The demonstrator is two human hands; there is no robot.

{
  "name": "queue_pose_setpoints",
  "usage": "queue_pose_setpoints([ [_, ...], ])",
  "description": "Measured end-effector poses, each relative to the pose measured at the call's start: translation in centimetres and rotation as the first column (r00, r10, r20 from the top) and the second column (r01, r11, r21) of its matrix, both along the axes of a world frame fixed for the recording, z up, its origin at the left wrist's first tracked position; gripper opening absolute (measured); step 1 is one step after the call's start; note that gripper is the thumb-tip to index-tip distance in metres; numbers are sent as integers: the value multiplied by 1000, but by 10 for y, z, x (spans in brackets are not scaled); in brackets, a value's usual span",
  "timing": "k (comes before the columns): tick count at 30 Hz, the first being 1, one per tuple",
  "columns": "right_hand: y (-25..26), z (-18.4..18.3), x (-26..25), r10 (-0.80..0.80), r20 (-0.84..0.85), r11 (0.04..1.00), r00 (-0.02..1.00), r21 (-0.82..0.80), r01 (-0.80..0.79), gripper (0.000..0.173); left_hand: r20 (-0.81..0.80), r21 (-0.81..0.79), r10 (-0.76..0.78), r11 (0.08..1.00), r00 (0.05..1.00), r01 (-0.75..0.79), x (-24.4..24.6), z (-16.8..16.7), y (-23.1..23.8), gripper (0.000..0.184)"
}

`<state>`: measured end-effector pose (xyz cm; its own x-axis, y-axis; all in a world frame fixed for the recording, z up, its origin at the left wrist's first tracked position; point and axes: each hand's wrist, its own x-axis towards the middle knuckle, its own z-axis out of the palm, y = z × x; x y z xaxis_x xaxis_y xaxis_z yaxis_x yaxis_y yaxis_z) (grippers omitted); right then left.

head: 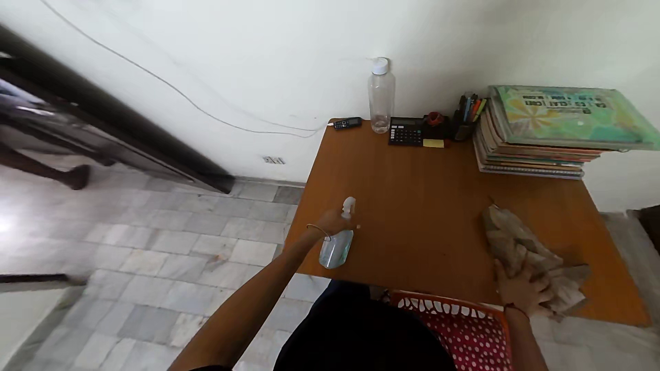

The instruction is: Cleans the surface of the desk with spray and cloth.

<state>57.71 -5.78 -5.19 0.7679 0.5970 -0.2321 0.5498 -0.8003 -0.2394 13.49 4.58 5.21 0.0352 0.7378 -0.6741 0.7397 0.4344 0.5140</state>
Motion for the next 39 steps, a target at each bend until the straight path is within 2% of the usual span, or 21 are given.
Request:
queue_pose_setpoints([
  [6,-1,-1,-2,-12,3,1000,1000,23,12,85,-18,-3,-50,999,999,50,-20,7,-3,61],
  [10,-2,2,-4,-20,-1,999,1000,32,20,84,-96,3,34,999,995,-34,-41,8,-1,62],
  [13,-3,0,-6,-39,9,999,999,27,39,84,-90,-31,48,998,995,-51,-61,11,-1,62],
  [19,-3,-3,-13,-91,11,996,996,20,91,84,4,-64,-80,995,997,80,-89,-1,-7,64],
  [21,-3,-3,-18,-105,10,994,994,27,104,83,-17,-74,-139,988,990,138,-91,-5,-13,69],
  [25,-4,-2,-27,-122,23,992,992,24,121,82,-101,-163,-245,960,964,227,-75,-4,-30,65],
  [28,-5,-1,-32,-116,31,993,993,13,116,81,-46,-215,-374,909,926,356,-59,-7,-36,62],
  [31,-8,2,-35,-97,23,995,995,4,97,82,53,-186,-503,844,863,503,-38,-5,-38,72],
  [34,-10,10,-33,-87,-15,996,996,2,87,82,94,-166,-523,831,847,532,-19,5,-38,76],
  [39,-12,13,-23,-105,-57,993,993,47,107,80,112,-131,-482,860,869,494,-4,5,-41,78],
])
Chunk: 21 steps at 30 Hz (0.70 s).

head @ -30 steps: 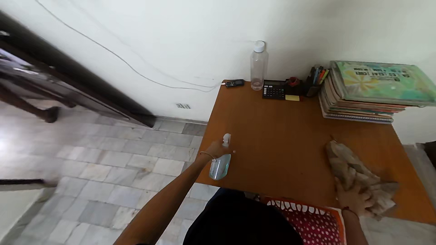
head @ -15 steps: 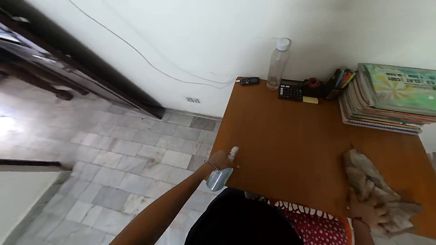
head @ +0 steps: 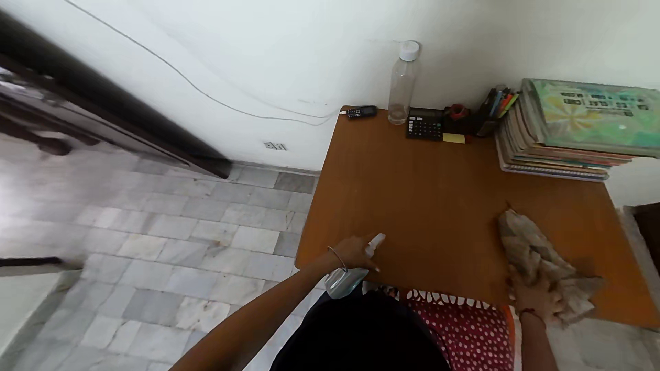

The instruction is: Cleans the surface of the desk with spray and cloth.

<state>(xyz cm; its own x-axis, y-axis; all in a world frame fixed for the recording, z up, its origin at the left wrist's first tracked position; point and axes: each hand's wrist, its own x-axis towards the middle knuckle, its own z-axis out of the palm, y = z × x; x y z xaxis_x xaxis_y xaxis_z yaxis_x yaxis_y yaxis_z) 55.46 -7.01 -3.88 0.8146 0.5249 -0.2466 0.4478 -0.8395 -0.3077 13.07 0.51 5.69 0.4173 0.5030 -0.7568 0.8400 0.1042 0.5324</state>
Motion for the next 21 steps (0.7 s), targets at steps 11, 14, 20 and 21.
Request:
queue_pose_setpoints([
  [11,-32,-14,84,-152,12,985,988,79,150,81,-40,82,-13,997,999,17,21,-8,-4,69],
  [14,-36,-12,83,-184,-8,980,983,75,184,82,-45,97,-52,994,998,56,42,3,-2,69],
  [20,-30,-8,74,-203,-27,978,979,32,204,84,-160,24,-229,972,960,235,118,12,11,65],
  [21,-29,-8,73,-201,-29,979,979,25,201,83,-149,20,-265,962,953,271,131,12,13,65],
])
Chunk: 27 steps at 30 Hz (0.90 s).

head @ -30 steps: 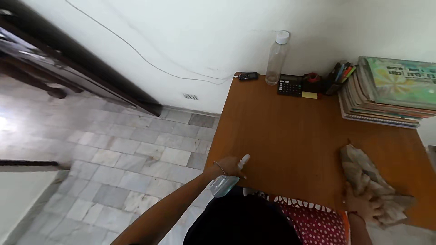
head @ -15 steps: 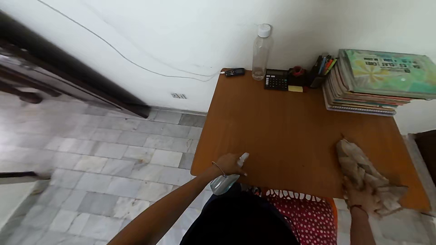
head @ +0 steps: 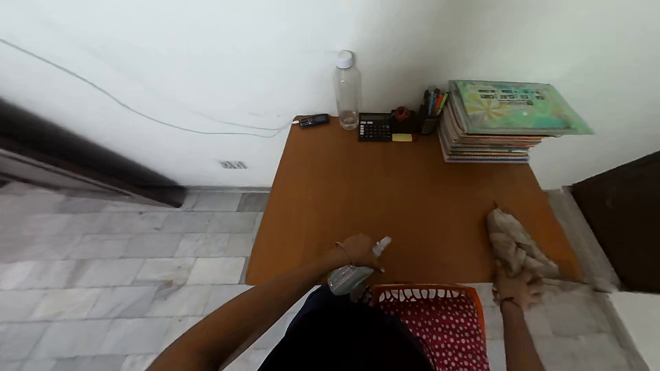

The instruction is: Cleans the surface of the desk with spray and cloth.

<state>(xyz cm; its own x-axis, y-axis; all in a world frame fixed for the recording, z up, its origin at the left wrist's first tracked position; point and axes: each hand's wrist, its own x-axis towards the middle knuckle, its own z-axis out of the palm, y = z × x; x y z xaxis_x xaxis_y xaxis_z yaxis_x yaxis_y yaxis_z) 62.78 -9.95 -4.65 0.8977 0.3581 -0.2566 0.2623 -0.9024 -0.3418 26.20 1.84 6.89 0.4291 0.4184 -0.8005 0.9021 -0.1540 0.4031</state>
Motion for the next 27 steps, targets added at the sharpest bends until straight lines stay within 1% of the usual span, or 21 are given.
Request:
queue_pose_setpoints([
  [5,3,4,-3,8,-29,998,1000,-56,-10,83,66,10,-149,989,987,149,65,-6,9,67],
  [9,4,8,-4,9,-44,997,999,-72,-12,84,64,23,-182,983,981,181,104,-7,16,62],
  [12,4,5,-4,4,-42,998,999,-64,-6,84,56,32,-194,981,979,193,122,-16,26,67],
  [15,5,6,-5,-6,-51,999,999,-38,4,82,48,42,-229,973,972,227,136,-11,38,66],
  [17,5,10,-6,-2,-59,999,998,-37,0,83,46,65,-228,972,973,225,146,0,44,63],
  [19,5,10,-7,-8,-70,999,998,-37,6,82,72,83,-186,980,980,180,155,9,51,61],
  [21,6,9,-6,-12,-70,999,997,-44,9,82,91,117,-160,982,983,149,164,7,61,61],
  [23,5,7,-6,-10,-61,999,998,-47,7,82,106,134,-135,984,985,120,174,13,69,60],
  [27,6,3,-6,-18,-55,999,998,-44,15,81,135,141,-172,978,976,153,193,24,84,61],
])
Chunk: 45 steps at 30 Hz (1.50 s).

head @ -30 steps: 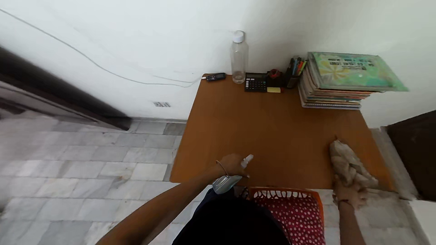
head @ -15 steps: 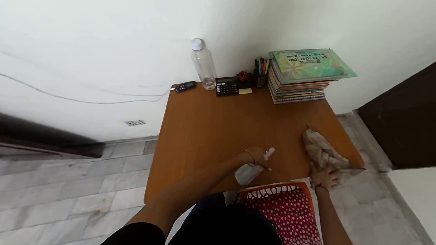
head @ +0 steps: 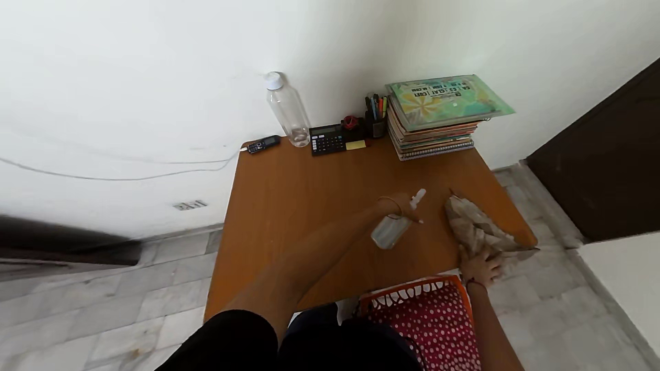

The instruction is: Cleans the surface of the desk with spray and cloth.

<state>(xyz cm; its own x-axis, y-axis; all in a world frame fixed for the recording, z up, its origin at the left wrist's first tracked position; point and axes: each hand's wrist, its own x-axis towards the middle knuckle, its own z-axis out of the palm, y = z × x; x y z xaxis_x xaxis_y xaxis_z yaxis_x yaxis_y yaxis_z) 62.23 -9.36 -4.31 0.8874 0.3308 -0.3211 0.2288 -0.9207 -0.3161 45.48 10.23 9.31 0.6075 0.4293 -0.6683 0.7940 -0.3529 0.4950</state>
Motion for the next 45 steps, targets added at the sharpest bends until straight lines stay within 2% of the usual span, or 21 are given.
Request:
queue_pose_setpoints([
  [5,0,7,-2,13,-13,1000,1000,-8,-13,81,52,80,9,997,999,-13,13,0,17,63],
  [9,0,7,-3,3,-5,1000,1000,23,-2,81,-8,121,52,991,999,-50,16,4,29,60],
  [14,0,6,-3,7,1,1000,1000,23,-7,81,12,130,49,990,999,-50,8,7,40,73],
  [18,0,1,-2,11,14,1000,1000,-6,-11,82,-54,189,108,977,993,-96,-8,7,43,60],
  [20,-2,-1,-1,20,28,1000,999,-6,-20,81,-44,182,154,973,987,-144,-21,5,45,60],
  [24,-2,0,-2,21,27,1000,999,19,-21,80,32,167,163,972,986,-166,-53,-5,53,76],
  [28,-3,-1,-2,34,35,999,999,22,-35,81,-62,203,196,962,979,-180,-80,7,55,58],
  [31,-3,-2,-1,37,35,999,999,19,-38,81,-156,168,126,981,980,-99,-106,-3,66,62],
  [35,-4,-7,1,51,45,998,998,30,-52,84,-177,166,93,984,980,-64,-149,-4,67,63],
  [40,-5,-14,5,42,69,997,997,54,-45,83,-195,192,198,968,961,-160,-204,-16,74,68],
  [42,-5,-16,7,38,86,996,996,78,-45,81,-126,186,270,952,955,-244,-225,-19,74,67],
  [45,-4,-15,5,16,93,996,996,88,-24,75,36,180,425,888,905,-424,-259,-16,72,80],
])
